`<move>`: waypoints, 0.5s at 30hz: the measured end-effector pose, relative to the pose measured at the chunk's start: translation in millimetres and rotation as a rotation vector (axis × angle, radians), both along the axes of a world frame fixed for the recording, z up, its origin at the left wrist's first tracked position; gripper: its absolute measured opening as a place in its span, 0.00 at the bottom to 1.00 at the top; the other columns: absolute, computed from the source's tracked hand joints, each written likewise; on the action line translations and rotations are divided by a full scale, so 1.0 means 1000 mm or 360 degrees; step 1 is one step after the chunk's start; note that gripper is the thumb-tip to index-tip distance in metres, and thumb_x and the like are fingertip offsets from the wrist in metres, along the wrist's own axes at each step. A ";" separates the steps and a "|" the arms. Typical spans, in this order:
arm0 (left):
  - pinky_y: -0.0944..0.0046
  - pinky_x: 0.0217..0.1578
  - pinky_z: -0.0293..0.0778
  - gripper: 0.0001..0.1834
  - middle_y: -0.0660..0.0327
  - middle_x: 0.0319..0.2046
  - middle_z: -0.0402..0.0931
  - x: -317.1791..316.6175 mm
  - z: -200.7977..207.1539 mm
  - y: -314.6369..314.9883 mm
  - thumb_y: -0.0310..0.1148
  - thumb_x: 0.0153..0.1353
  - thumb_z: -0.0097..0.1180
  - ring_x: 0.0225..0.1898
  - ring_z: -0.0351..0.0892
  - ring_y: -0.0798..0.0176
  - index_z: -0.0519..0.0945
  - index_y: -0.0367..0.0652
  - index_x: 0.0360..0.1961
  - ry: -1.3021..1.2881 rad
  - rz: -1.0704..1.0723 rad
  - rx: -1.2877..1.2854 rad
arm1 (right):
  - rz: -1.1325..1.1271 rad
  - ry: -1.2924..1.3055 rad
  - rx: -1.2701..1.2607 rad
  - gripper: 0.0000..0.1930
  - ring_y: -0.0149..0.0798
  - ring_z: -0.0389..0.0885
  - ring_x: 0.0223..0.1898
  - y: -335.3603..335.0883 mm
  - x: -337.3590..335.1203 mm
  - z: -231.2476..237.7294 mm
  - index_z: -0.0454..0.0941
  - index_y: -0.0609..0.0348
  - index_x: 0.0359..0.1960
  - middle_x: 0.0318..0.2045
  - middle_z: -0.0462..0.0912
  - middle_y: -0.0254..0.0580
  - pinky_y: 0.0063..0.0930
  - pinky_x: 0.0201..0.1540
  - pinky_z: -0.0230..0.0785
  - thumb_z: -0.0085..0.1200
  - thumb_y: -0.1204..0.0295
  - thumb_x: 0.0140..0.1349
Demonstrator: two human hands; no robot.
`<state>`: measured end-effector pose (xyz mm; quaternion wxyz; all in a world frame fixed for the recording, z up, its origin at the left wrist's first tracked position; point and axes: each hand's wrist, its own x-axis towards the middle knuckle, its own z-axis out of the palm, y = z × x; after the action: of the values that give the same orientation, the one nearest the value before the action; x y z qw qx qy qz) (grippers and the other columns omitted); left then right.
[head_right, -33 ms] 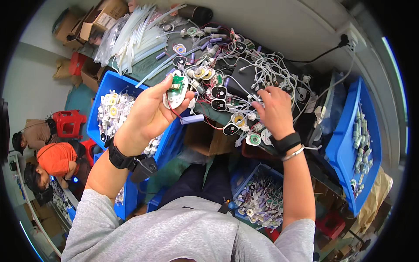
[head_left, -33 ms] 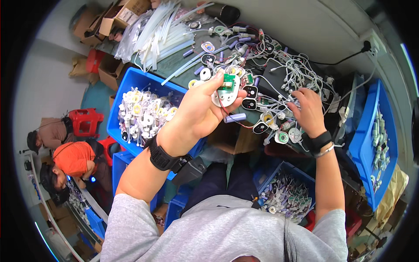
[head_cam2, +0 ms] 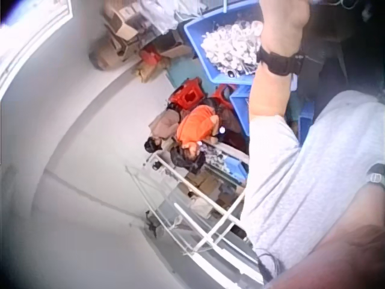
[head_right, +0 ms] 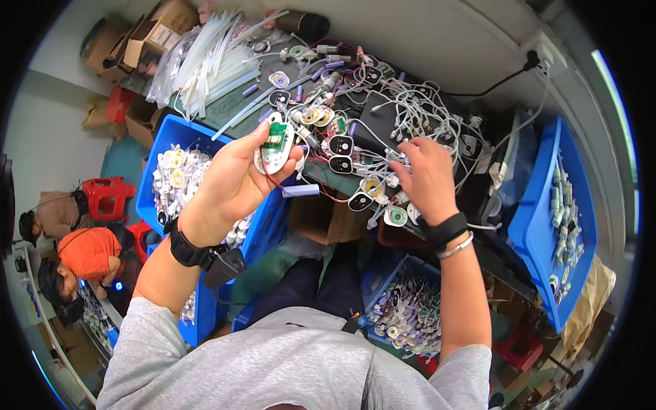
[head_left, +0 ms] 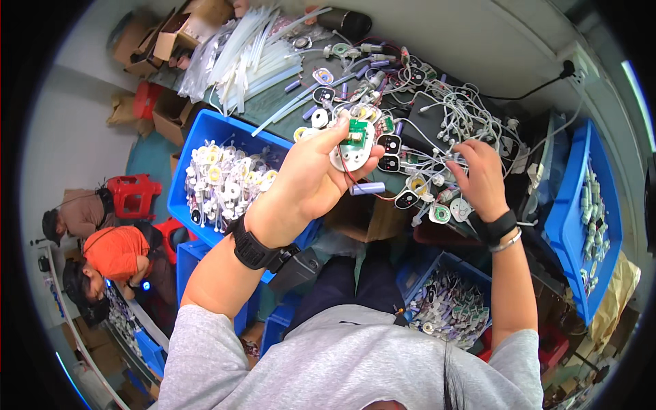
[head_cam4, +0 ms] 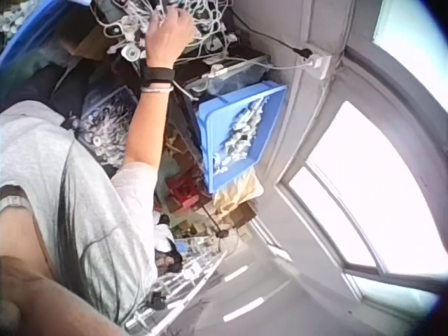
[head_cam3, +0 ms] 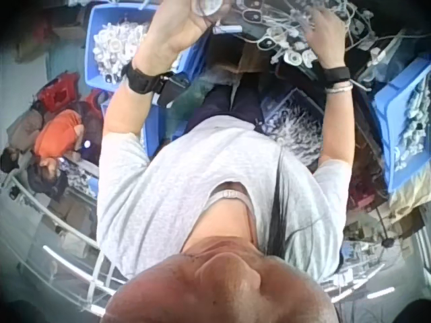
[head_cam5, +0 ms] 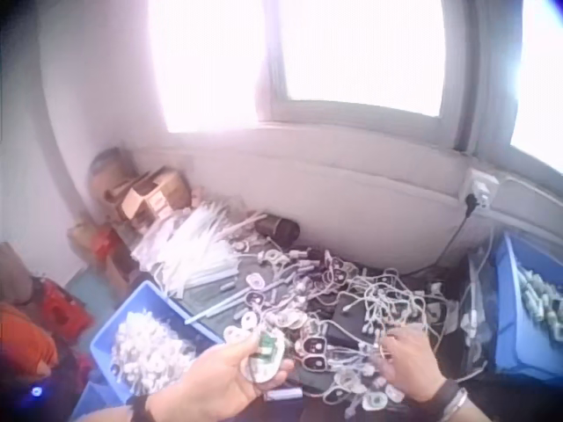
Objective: Assemble electronic components by connecting circuit boards to small motors and applying adhesive.
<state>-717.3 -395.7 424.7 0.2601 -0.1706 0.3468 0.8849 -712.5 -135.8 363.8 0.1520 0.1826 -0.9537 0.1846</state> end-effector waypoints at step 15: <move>0.65 0.35 0.74 0.13 0.59 0.31 0.74 0.062 0.015 -0.001 0.39 0.61 0.41 0.35 0.76 0.62 0.71 0.40 0.36 0.0161 -0.0356 0.0014 | -0.0073 -0.0720 -0.1198 0.07 0.37 0.74 0.30 -0.084 0.127 0.043 0.74 0.63 0.31 0.29 0.75 0.42 0.24 0.34 0.66 0.53 0.74 0.50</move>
<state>-655.6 -396.8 439.4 0.3401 -0.0850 0.3725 0.8593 -585.2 -219.5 406.5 -0.0006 0.0484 -0.8330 0.5512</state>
